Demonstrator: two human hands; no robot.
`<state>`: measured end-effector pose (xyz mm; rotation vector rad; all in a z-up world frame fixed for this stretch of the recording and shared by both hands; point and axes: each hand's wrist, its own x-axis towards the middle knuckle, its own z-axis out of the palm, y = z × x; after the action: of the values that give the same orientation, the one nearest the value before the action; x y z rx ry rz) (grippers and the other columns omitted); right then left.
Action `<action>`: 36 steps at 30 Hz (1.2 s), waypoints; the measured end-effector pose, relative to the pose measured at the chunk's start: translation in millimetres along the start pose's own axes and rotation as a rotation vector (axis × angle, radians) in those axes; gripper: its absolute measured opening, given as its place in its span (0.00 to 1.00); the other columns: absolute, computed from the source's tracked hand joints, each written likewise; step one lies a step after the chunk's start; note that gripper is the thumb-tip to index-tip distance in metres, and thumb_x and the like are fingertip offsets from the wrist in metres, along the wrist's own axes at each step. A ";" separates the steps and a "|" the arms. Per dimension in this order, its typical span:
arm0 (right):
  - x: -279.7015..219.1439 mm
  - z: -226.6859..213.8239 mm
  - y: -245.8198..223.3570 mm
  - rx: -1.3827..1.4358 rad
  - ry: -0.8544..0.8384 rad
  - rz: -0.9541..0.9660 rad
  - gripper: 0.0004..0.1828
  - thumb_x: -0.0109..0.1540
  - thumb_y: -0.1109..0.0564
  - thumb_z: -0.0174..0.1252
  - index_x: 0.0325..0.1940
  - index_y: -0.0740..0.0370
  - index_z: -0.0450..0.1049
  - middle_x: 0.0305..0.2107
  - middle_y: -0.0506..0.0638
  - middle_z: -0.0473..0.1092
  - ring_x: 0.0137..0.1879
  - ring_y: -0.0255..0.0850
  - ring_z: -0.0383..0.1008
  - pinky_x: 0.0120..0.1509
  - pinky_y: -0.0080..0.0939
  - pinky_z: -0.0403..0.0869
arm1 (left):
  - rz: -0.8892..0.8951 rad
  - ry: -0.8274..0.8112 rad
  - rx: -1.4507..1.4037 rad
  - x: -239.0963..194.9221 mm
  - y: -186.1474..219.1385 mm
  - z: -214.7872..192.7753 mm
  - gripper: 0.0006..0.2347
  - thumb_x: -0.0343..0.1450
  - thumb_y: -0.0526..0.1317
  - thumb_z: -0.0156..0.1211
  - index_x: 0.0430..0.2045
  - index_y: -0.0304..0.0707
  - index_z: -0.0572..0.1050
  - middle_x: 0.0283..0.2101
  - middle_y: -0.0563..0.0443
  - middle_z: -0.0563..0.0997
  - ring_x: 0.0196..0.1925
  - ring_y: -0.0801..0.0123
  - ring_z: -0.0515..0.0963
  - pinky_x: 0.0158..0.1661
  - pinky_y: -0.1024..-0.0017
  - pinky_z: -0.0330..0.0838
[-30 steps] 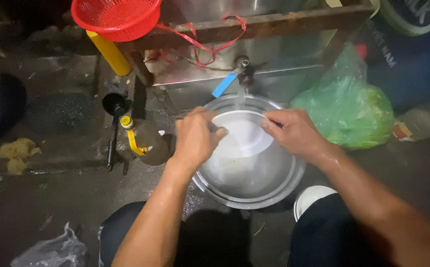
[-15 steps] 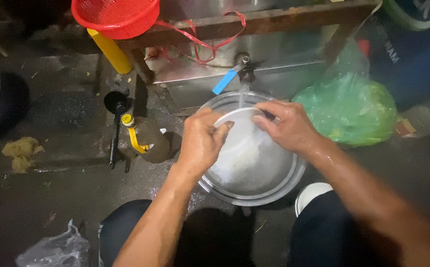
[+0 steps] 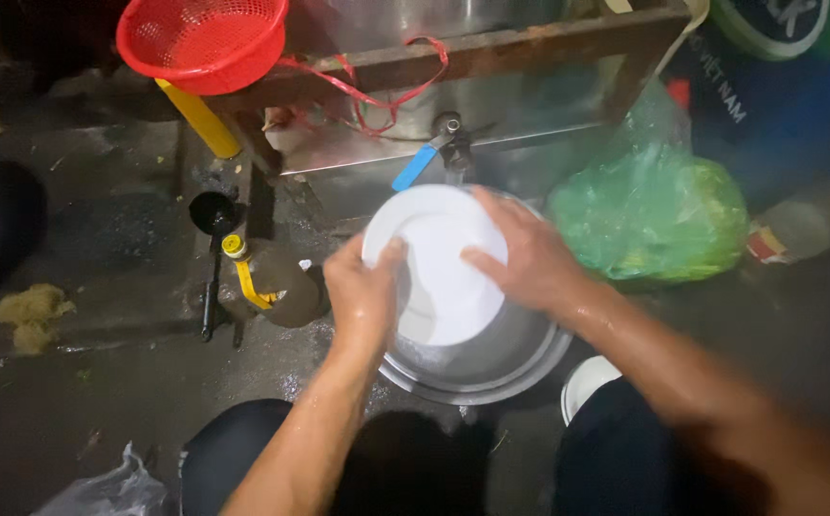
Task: The person rinses rice in a colander under a faucet and then rinses several bowls and plates by hand in a large basin.
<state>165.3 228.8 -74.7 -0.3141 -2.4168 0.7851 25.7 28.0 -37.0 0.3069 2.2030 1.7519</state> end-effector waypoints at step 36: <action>-12.0 -59.4 -37.4 0.167 -0.260 0.929 0.19 0.71 0.52 0.65 0.54 0.74 0.86 0.16 0.62 0.78 0.17 0.45 0.80 0.23 0.39 0.75 | -0.516 0.024 -0.243 -11.7 -28.9 51.4 0.20 0.73 0.36 0.78 0.57 0.21 0.81 0.40 0.28 0.87 0.39 0.49 0.88 0.32 0.38 0.83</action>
<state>208.2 221.9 -18.2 -1.3898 -2.3532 1.4734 56.3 63.9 -74.4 -0.3133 1.8337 1.6944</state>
